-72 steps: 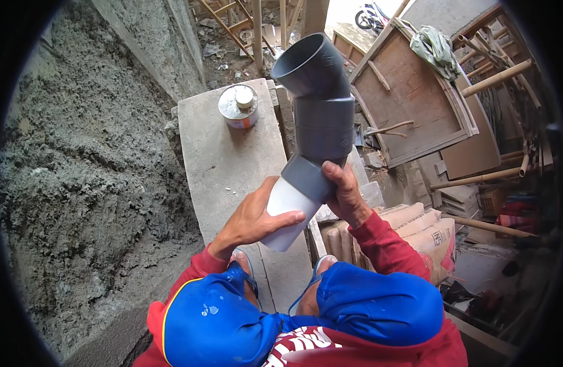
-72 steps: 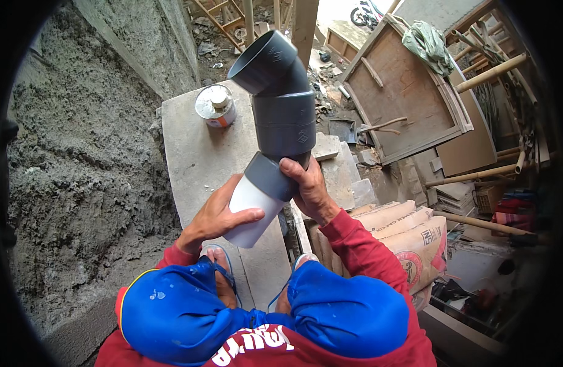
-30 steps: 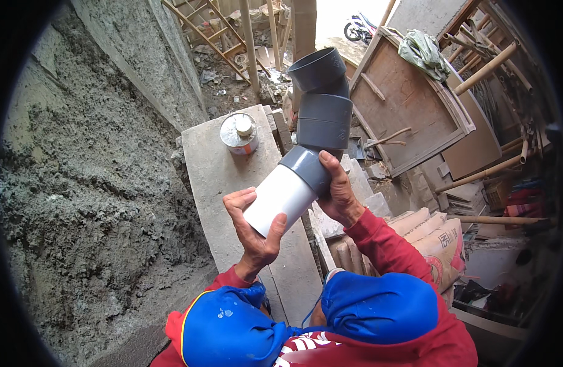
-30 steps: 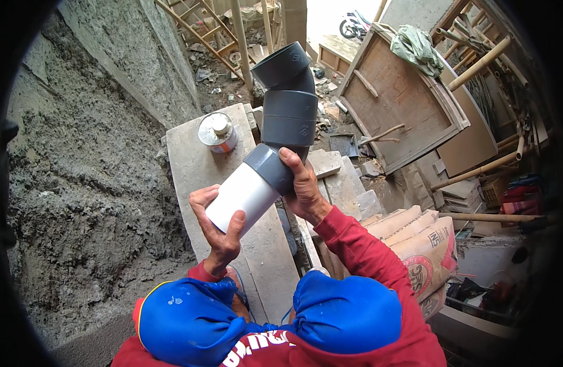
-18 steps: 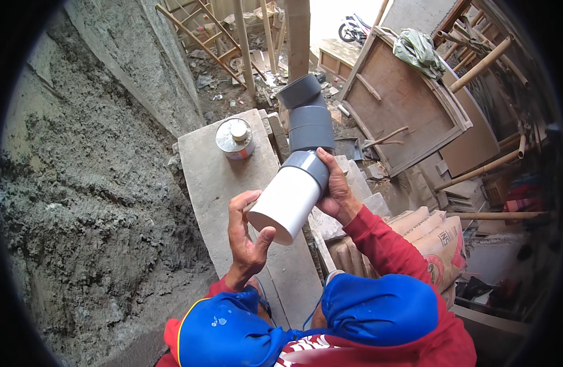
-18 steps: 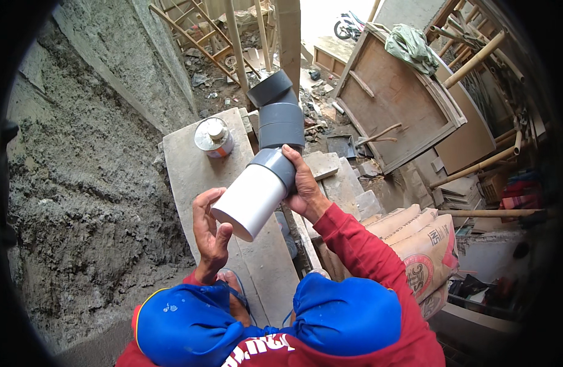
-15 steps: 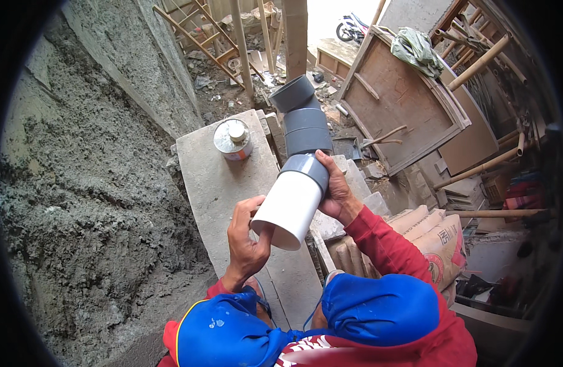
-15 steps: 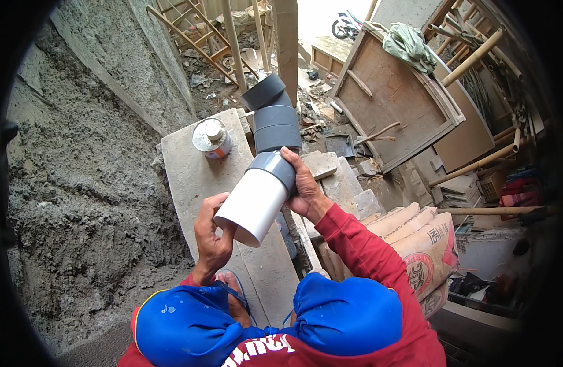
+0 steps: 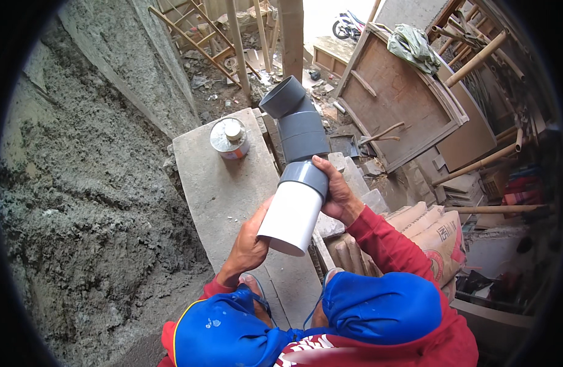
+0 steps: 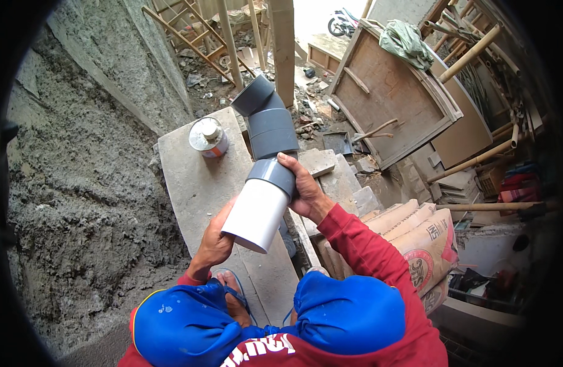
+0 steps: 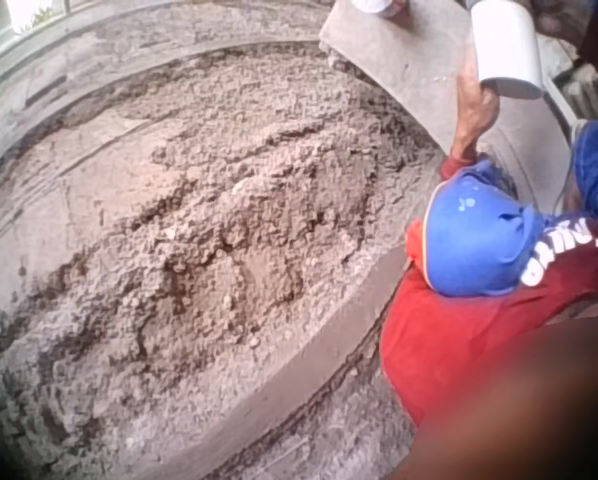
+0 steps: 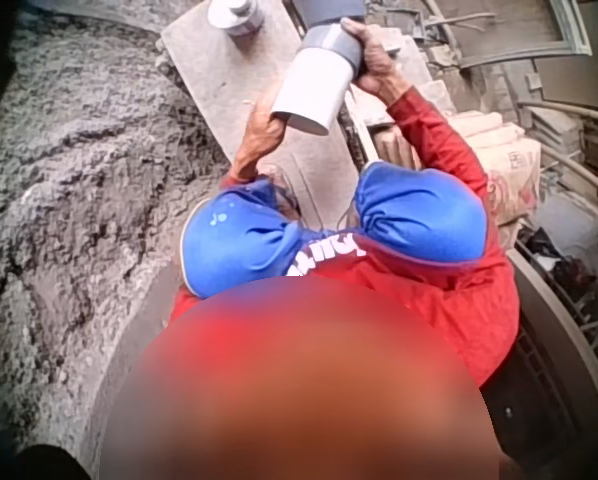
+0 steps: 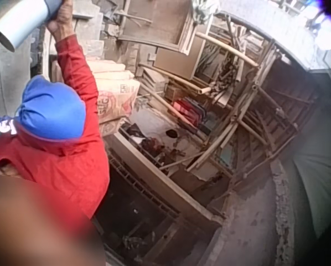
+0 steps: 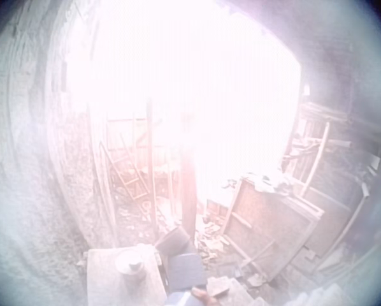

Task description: The person assembles a plumbing joint by applying adhesive to the inside of a gray elbow fitting and the outside of a white pipe, then joining them together. The person holds the pieces, applies glue with a brush, and presses the parts to form a connection.

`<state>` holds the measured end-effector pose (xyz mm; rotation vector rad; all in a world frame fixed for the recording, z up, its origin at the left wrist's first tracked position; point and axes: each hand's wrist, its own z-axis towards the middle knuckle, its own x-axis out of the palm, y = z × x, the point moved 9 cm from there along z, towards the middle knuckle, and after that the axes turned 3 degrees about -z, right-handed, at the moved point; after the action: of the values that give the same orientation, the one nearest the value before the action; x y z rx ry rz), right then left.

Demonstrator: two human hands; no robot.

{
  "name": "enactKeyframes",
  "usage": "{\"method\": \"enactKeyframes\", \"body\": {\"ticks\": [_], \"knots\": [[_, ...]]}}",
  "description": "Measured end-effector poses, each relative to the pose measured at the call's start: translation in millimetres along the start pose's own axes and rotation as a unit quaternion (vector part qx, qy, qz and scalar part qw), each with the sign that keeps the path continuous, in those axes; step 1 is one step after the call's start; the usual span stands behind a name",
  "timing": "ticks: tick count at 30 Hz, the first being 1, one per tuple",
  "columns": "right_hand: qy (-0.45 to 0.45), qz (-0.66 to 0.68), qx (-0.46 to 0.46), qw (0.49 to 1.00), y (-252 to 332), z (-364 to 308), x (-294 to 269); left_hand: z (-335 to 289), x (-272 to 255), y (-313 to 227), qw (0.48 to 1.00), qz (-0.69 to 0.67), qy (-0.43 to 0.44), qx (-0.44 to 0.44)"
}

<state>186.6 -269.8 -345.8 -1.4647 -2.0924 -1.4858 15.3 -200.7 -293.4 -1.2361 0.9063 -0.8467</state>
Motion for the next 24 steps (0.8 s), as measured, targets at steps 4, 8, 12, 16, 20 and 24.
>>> {"method": "enactKeyframes", "body": {"ticks": [4, 8, 12, 16, 20, 24], "knots": [[0.019, -0.002, -0.001, 1.000, -1, -1, -1, 0, 4, -1, 1.000, 0.017, 0.026, 0.004], [0.032, -0.012, 0.001, 0.999, 0, -2, -1, -3, 4, -1, 0.999, 0.026, 0.027, 0.002], [0.054, -0.030, 0.002, 0.998, -1, -6, 1, -5, 3, -4, 0.999, 0.043, 0.033, -0.001], [0.056, -0.033, -0.006, 0.998, -3, -10, -1, -7, 2, 4, 0.996, -0.024, 0.061, -0.063], [0.048, -0.044, -0.017, 0.998, -1, -12, -5, -8, 4, 17, 0.990, -0.043, 0.081, -0.109], [0.030, -0.055, -0.018, 0.998, 1, -11, -8, -3, 8, 15, 0.999, -0.007, 0.029, -0.014]]}}
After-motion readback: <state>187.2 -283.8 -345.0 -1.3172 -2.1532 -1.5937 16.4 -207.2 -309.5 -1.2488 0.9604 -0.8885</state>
